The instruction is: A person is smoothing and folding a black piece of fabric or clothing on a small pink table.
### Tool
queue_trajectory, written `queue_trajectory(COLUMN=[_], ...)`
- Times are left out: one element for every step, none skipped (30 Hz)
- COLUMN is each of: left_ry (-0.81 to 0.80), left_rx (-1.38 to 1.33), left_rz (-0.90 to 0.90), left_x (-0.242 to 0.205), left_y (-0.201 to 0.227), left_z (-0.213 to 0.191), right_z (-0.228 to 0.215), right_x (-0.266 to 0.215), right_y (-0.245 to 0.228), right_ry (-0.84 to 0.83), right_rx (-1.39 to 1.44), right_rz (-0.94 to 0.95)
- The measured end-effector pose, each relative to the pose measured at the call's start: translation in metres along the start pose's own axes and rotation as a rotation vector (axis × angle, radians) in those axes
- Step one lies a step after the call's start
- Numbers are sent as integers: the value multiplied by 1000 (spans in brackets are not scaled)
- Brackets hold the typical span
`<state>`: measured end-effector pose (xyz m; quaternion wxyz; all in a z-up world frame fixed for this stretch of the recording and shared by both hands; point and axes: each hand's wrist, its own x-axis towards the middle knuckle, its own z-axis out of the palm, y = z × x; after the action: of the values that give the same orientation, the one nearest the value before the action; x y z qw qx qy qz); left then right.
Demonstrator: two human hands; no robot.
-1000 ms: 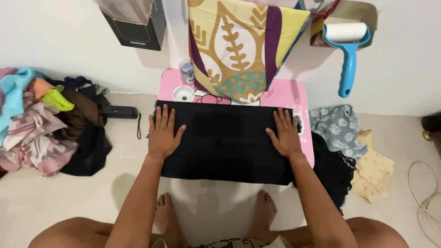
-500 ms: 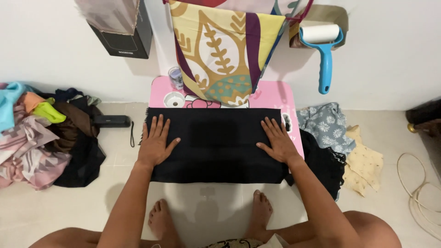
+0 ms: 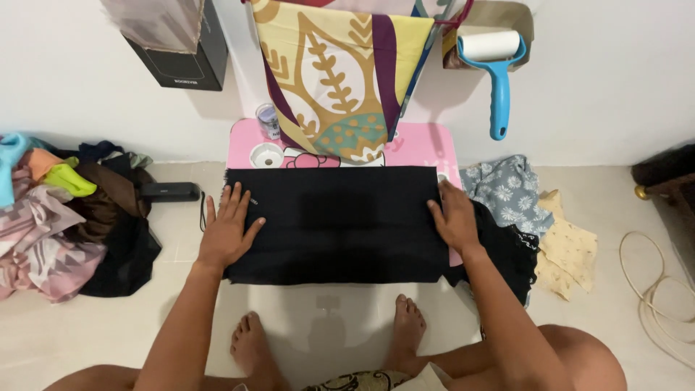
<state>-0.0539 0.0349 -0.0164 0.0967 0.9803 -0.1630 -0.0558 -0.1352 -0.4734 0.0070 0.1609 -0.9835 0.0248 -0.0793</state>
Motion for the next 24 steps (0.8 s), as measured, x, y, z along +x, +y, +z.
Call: queue_trajectory(left_ry=[52,49,108,167,162,264,368,365,402,439,437,438,441,441,449,458,456,461,466,465,433,400,401,365], left_rx=[-13,-14,-20,-27,-27,-8,10,9,5,2,0,-34,-68,-69,-57,-46,-46,-35,-24,-23,0,23,25,58], left_rz=[19,21,71,120,122,218,310,308,355,403,398,410,426,424,428,433,432,435,435,432,378,325,322,254], left_x=[-3,-8,-10,-11,-9,-6,-5,-9,-9,-9,-9,-10,-9,-10,-10,-11,-10,-9,-8,-10,-11,-13,-12,-11], left_y=[0,-1,-2,-4,-6,-9,-12,-10,-9,-8,-9,-11,-12,-11,-11,-10,-10,-9,-9,-4,2,7,16,24], left_z=[-2,0,-1,-2,3,9,15,15,13,11,11,12,12,10,8,7,6,6,6,3,-1,-5,-10,-15], right_z=[8,9,9,10,8,7,7,5,1,-2,-2,-2,-2,-1,-1,0,4,9,14,7,1,-6,-6,-5], right_x=[-1,-5,-4,-3,-4,-5,-4,-9,-9,-9,-8,-7,-6,-5,-5,-5,-5,-5,-3,-1,3,6,13,19], right_y=[13,18,24,29,28,27,26,20,14,8,9,9,10,9,7,5,8,12,15,9,3,-3,3,9], right_ry=[188,187,218,250,247,192,136,133,-31,-194,-199,-219,-235,-236,-236,-235,-237,-149,-60,-62,-88,-114,-114,-145], right_rx=[46,46,25,5,5,13,21,22,-29,-81,-81,-170,-260,-260,-333,-405,-403,-420,-435,-434,-336,-238,-236,-75], right_rz=[10,13,-32,-77,-72,-124,-181,-181,-174,-165,-168,-197,-223,-224,-249,-274,-274,-305,-339,-342,-271,-200,-204,-44])
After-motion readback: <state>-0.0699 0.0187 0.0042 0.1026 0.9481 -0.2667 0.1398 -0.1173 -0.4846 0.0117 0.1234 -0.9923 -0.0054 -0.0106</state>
